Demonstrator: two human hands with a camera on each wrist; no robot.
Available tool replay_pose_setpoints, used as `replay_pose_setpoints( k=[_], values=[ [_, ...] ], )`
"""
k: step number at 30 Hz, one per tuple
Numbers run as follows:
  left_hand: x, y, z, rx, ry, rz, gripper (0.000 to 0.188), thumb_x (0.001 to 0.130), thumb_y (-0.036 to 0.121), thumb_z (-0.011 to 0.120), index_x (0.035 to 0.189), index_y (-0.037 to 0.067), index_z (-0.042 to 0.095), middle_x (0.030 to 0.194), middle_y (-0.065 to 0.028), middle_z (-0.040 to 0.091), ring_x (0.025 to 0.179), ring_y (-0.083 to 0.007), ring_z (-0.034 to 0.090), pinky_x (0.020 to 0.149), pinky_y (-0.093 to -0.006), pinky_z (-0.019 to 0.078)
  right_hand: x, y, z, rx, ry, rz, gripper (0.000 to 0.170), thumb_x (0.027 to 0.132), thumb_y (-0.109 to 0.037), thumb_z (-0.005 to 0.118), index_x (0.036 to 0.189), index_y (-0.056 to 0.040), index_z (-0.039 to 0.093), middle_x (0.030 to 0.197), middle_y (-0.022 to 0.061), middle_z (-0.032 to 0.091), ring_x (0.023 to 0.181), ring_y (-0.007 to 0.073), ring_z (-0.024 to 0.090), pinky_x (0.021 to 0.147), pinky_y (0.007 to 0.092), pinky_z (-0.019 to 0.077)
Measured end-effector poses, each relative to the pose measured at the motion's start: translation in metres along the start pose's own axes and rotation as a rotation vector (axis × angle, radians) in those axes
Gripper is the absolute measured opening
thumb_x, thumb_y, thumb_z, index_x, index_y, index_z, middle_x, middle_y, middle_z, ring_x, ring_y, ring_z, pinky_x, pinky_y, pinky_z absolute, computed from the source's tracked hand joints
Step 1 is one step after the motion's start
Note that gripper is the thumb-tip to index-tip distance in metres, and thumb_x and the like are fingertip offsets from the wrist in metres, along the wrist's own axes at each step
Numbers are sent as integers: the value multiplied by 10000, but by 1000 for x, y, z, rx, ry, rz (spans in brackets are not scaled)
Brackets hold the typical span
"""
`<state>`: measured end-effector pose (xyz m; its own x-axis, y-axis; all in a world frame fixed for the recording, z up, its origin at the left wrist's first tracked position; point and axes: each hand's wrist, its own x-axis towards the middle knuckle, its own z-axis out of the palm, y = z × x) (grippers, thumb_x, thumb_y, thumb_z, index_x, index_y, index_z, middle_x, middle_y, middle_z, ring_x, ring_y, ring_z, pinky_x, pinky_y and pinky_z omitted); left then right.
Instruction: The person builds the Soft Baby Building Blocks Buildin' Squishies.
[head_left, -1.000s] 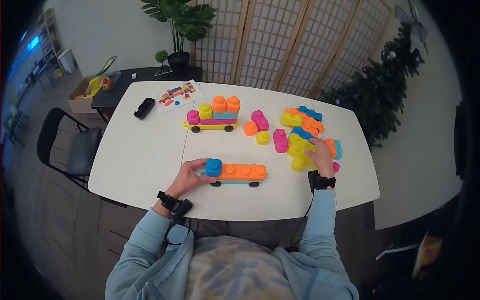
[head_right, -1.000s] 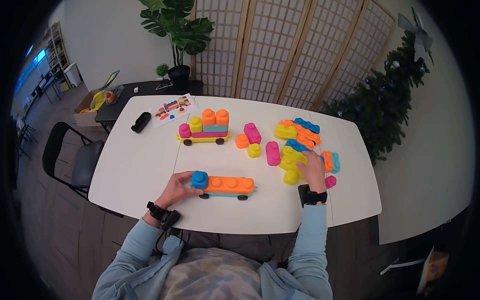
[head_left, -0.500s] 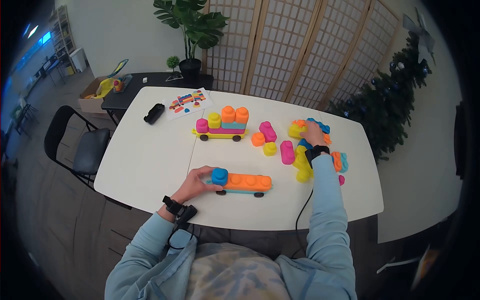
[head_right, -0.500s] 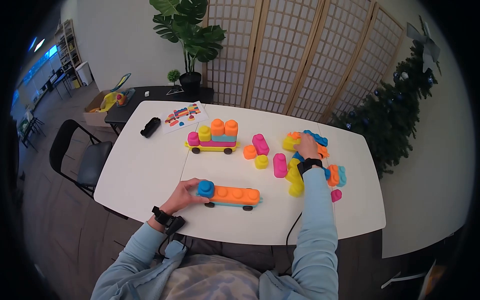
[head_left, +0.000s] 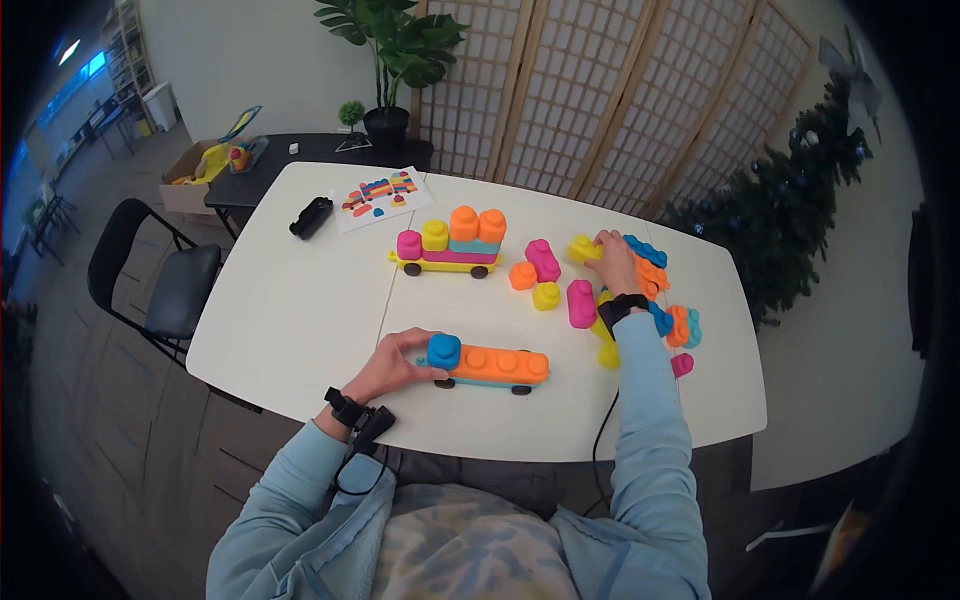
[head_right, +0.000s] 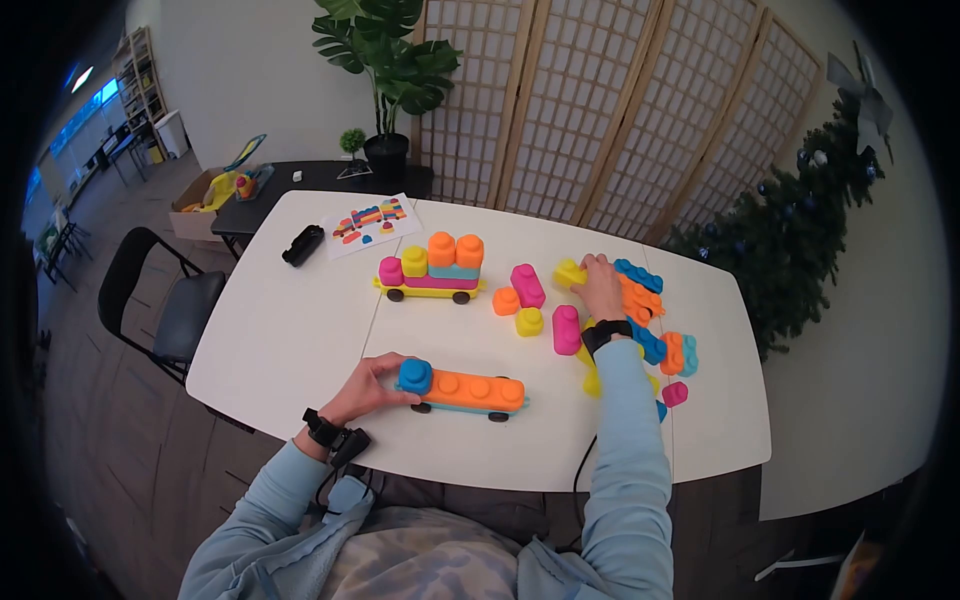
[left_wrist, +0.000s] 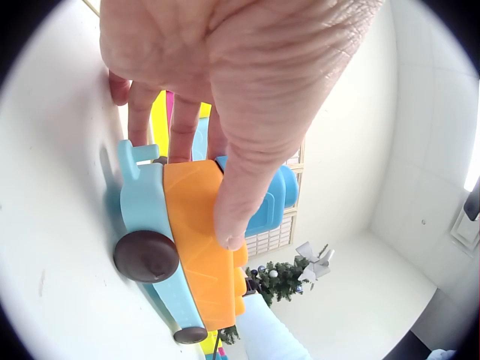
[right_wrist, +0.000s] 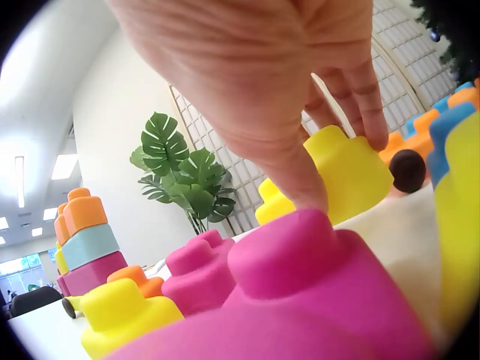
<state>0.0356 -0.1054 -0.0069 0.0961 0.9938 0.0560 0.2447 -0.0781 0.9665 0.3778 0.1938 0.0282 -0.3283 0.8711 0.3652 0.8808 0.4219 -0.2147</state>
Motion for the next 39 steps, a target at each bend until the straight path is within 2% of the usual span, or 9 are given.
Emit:
replay_pose_setpoints(
  k=[8, 10, 13, 20, 25, 28, 31, 35, 39],
  values=[
    [0, 6, 0, 9, 14, -46, 529, 764, 143, 922, 1243, 40, 722, 1199, -44, 729, 1144, -171, 669, 1064, -326, 494, -3, 12, 18, 42, -199, 97, 402, 712, -93, 859, 1072, -34, 692, 1149, 176, 703, 1092, 370, 670, 917, 444, 558],
    [0, 5, 0, 13, 18, -40, 526, 762, 140, 923, 1238, 39, 723, 1201, -44, 729, 1146, -170, 668, 1066, -326, 492, -4, 17, 11, 143, -169, -5, 412, 741, -115, 843, 1128, -41, 724, 1135, 183, 727, 1080, 377, 682, 935, 436, 558],
    [1, 4, 0, 1, 20, -38, 518, 759, 133, 923, 1228, 38, 725, 1201, -45, 730, 1150, -168, 666, 1069, -324, 489, -6, 23, -19, 169, 3, 12, 406, 782, -136, 814, 1169, -40, 738, 1119, 182, 741, 1061, 366, 696, 952, 422, 559],
    [1, 5, 1, 13, 26, -49, 507, 749, 121, 923, 1212, 39, 731, 1182, -46, 736, 1140, -167, 667, 1067, -324, 486, -49, 72, -104, 190, 24, 182, 346, 811, -134, 820, 1124, -7, 746, 1017, 159, 754, 941, 278, 719, 833, 390, 589],
    [2, 5, 1, 19, 16, -45, 504, 748, 119, 923, 1206, 35, 732, 1176, -45, 736, 1135, -167, 667, 1064, -326, 488, -110, 75, -119, 86, -286, 366, 266, 734, -62, 848, 979, -11, 757, 1029, 133, 717, 913, 254, 709, 776, 353, 587],
    [2, 5, 1, 17, 12, -35, 500, 749, 119, 923, 1204, 34, 732, 1175, -45, 737, 1135, -167, 666, 1061, -327, 490, -139, 66, -118, 37, -358, 412, 416, 692, -68, 895, 1075, -27, 739, 1058, 122, 710, 951, 261, 693, 822, 373, 579],
    [0, 6, 0, 29, 16, -26, 498, 752, 120, 923, 1204, 34, 733, 1176, -46, 737, 1133, -165, 665, 1058, -328, 491, -161, 76, -97, 16, -331, 259, 503, 662, -79, 920, 1124, -30, 728, 1067, 118, 717, 989, 270, 687, 850, 366, 571],
    [2, 5, 1, 20, 14, -31, 503, 754, 123, 924, 1209, 32, 729, 1177, -48, 736, 1130, -164, 664, 1055, -327, 492, -168, 83, -80, -40, -263, 210, 491, 651, -151, 918, 1091, -41, 730, 1072, 108, 729, 1025, 288, 694, 899, 386, 561],
    [0, 6, 0, 6, 10, -45, 510, 755, 130, 925, 1215, 33, 728, 1184, -49, 735, 1133, -164, 665, 1056, -328, 492, -154, 79, -81, 193, -309, 233, 399, 718, -109, 866, 1079, -24, 717, 1065, 120, 726, 1028, 299, 688, 890, 376, 558]
  ],
)
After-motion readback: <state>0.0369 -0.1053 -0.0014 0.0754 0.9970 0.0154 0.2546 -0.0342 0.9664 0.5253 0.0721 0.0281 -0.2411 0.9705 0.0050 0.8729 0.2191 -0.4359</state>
